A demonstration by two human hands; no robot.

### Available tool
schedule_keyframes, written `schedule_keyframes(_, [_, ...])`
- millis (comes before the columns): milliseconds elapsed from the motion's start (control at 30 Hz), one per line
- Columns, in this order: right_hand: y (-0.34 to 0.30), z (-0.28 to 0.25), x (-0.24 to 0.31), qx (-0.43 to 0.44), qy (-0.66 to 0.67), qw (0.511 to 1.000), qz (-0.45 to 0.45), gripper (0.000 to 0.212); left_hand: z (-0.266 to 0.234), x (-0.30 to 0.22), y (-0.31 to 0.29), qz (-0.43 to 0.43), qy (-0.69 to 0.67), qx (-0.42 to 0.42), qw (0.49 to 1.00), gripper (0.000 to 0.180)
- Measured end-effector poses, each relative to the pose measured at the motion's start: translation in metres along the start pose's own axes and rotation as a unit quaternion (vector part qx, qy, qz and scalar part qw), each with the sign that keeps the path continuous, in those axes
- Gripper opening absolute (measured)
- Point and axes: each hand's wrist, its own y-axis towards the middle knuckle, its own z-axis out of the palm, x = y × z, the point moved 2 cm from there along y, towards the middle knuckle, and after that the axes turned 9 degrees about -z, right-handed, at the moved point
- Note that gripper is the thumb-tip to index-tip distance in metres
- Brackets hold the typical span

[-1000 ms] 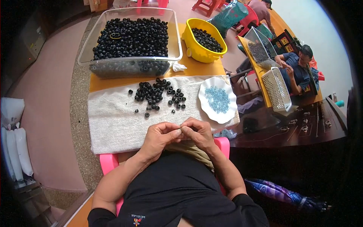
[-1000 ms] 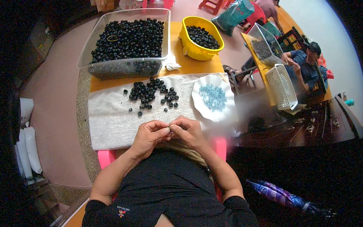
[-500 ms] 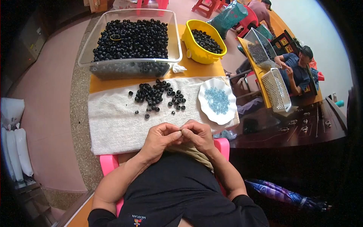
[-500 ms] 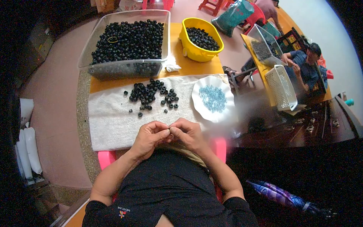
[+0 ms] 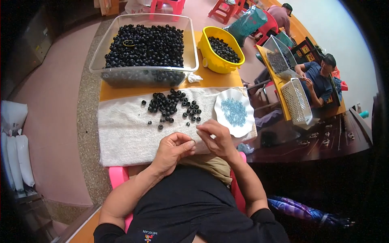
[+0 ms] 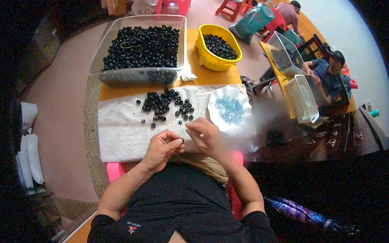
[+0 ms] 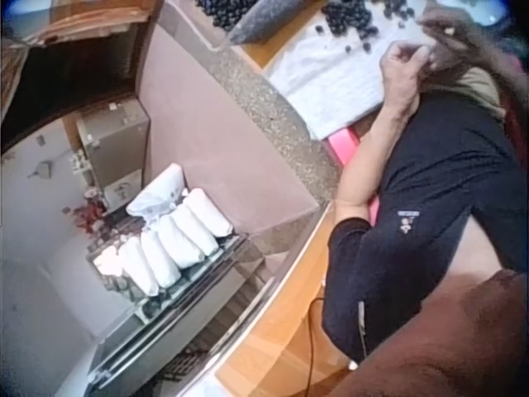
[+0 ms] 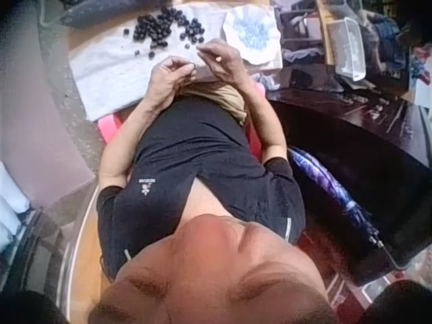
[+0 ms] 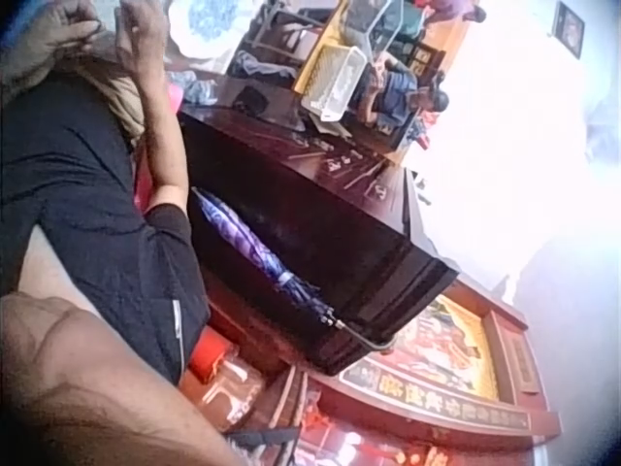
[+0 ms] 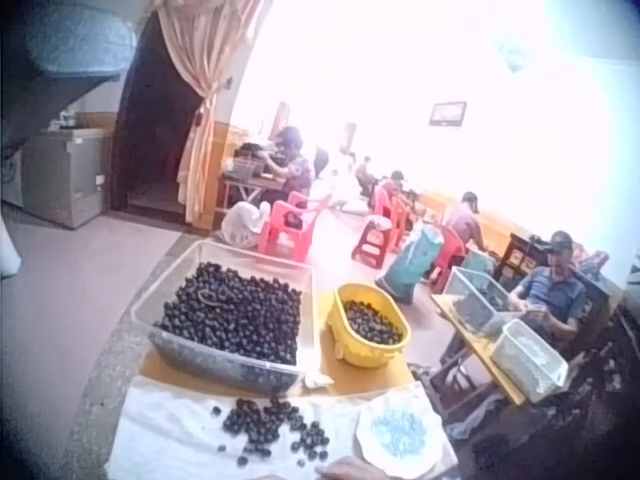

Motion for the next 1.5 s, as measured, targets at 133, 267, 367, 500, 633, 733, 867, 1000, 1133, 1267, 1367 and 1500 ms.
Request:
schedule_keyframes(133, [0.019, 0.010, -0.013, 0.089, -0.159, 0.983, -0.020, 0.015, 0.001, -0.001, -0.001, 0.007, -0.003, -0.013, 1.000, 0.011])
schedule_keyframes(267, [0.027, 0.021, -0.017, 0.182, -0.245, 0.952, -0.011, 0.017, 0.001, -0.004, -0.001, 0.003, -0.005, -0.029, 1.000, 0.012])
schedule_keyframes(367, [0.028, 0.025, -0.019, 0.197, -0.270, 0.942, -0.022, 0.016, 0.001, -0.006, -0.002, -0.003, -0.001, -0.035, 0.999, 0.012])
schedule_keyframes(500, [0.026, 0.027, -0.019, 0.180, -0.268, 0.940, -0.106, 0.013, -0.001, -0.007, -0.001, 0.005, -0.003, -0.033, 0.999, 0.011])
schedule_keyframes(633, [0.026, 0.026, -0.019, 0.229, -0.290, 0.923, -0.105, 0.024, 0.001, -0.007, -0.003, 0.001, -0.004, -0.042, 0.999, 0.012])
schedule_keyframes(733, [0.028, 0.024, -0.015, 0.244, -0.271, 0.927, -0.091, 0.028, 0.002, -0.006, -0.003, 0.005, -0.002, -0.044, 0.999, 0.013])
schedule_keyframes(867, [0.028, 0.022, -0.011, 0.247, -0.261, 0.930, -0.079, 0.029, 0.001, -0.005, -0.002, 0.007, -0.003, -0.044, 0.999, 0.013])
schedule_keyframes(1000, [0.022, 0.016, -0.017, 0.112, -0.118, 0.986, -0.032, 0.020, 0.001, -0.006, -0.002, 0.007, -0.004, -0.044, 0.999, 0.017])
schedule_keyframes(1133, [0.017, 0.013, -0.011, 0.027, 0.116, 0.987, 0.110, 0.009, -0.001, -0.005, -0.002, -0.001, -0.003, -0.039, 0.999, 0.025])
schedule_keyframes(1267, [0.009, 0.014, -0.008, 0.008, 0.227, 0.961, 0.155, 0.007, 0.000, -0.005, 0.000, -0.010, 0.003, -0.019, 1.000, 0.030])
schedule_keyframes(1367, [0.005, 0.014, -0.008, 0.010, 0.243, 0.959, 0.145, 0.012, 0.000, -0.004, 0.000, -0.002, 0.023, 0.008, 1.000, 0.033])
schedule_keyframes(1500, [0.001, 0.012, -0.011, 0.015, 0.230, 0.964, 0.132, 0.009, 0.000, -0.002, 0.001, 0.011, 0.032, 0.011, 0.999, 0.030])
